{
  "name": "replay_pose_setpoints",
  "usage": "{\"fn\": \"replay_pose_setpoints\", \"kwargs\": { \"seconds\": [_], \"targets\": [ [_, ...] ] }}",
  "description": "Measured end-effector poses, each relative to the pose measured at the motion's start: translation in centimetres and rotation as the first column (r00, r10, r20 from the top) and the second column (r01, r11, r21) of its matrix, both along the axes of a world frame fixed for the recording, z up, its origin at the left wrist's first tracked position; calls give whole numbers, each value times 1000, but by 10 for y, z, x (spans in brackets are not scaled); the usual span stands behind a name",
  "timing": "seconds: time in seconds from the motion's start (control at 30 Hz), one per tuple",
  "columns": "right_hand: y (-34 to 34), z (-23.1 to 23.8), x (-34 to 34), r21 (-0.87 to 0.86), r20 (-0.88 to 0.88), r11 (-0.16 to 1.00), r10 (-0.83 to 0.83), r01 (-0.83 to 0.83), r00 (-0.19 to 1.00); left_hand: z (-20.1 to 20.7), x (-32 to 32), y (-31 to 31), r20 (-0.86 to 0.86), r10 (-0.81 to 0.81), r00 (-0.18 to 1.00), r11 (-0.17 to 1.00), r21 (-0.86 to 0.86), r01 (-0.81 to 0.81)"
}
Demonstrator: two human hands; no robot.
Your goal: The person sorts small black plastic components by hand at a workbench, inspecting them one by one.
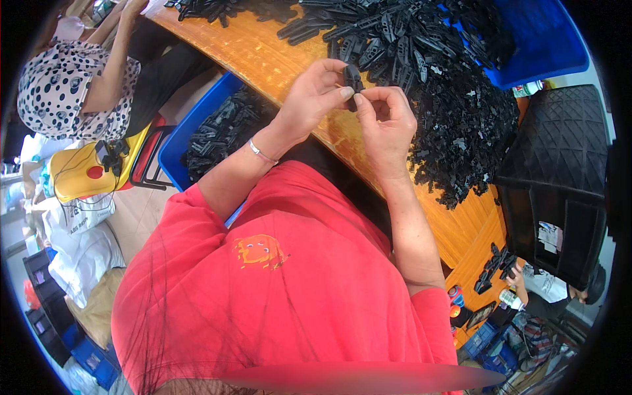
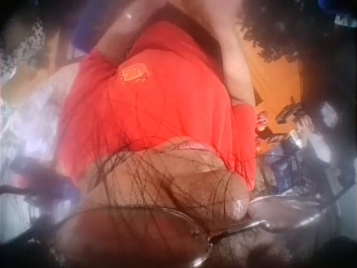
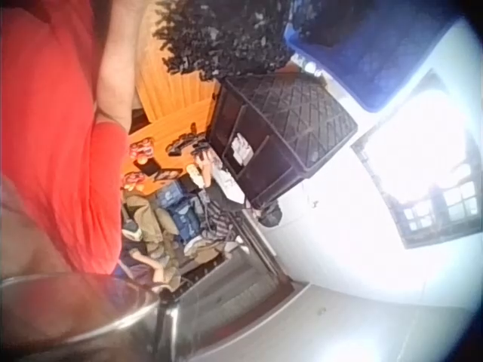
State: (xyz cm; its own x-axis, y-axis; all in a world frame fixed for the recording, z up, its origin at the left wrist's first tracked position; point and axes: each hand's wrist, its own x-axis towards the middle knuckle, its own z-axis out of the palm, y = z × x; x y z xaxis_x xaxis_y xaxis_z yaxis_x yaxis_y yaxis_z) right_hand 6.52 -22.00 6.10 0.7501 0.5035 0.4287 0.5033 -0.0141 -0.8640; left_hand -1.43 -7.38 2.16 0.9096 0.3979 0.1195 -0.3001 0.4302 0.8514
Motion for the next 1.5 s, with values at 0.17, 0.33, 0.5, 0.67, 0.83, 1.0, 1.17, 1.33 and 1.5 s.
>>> {"fn": "replay_pose_setpoints", "kwargs": {
  "seconds": [0.17, 0.33, 0.5, 0.67, 0.83, 1.0, 1.17, 1.33, 1.5],
  "targets": [
    [-1, -10, -9, -59, -39, 998, -13, 11, 999, 10, -9, -4, -65, -60, 996, 993, 97, 66],
    [0, -27, -24, -158, -44, 987, -10, 3, 999, 7, -27, -9, -156, 43, 987, 921, 388, 22],
    [5, -37, -28, -231, -242, 957, 120, -177, 963, -4, -44, 6, -260, 52, 964, 930, 366, 48],
    [-15, -30, 0, -374, -311, 817, 335, -438, 889, 27, -93, 64, -562, -150, 813, 795, 421, 437],
    [-42, -8, 55, -689, 383, 721, 277, 73, 881, 31, -103, 113, -405, 393, 825, 547, 825, 144],
    [-39, -21, 70, -831, 408, 538, 422, 139, 809, 6, -20, 123, 46, 584, 811, -19, 999, -43],
    [-40, -25, 68, -805, 418, 577, 390, 136, 820, -8, 30, 131, 145, 634, 760, -134, 988, -76],
    [-31, -19, 55, -726, 386, 682, 299, 88, 873, -24, 46, 124, 157, 631, 760, -144, 986, -84],
    [-20, -10, 36, -650, 158, 759, 173, -30, 972, -25, 29, 107, 160, 595, 788, -104, 987, -122]
  ]
}}
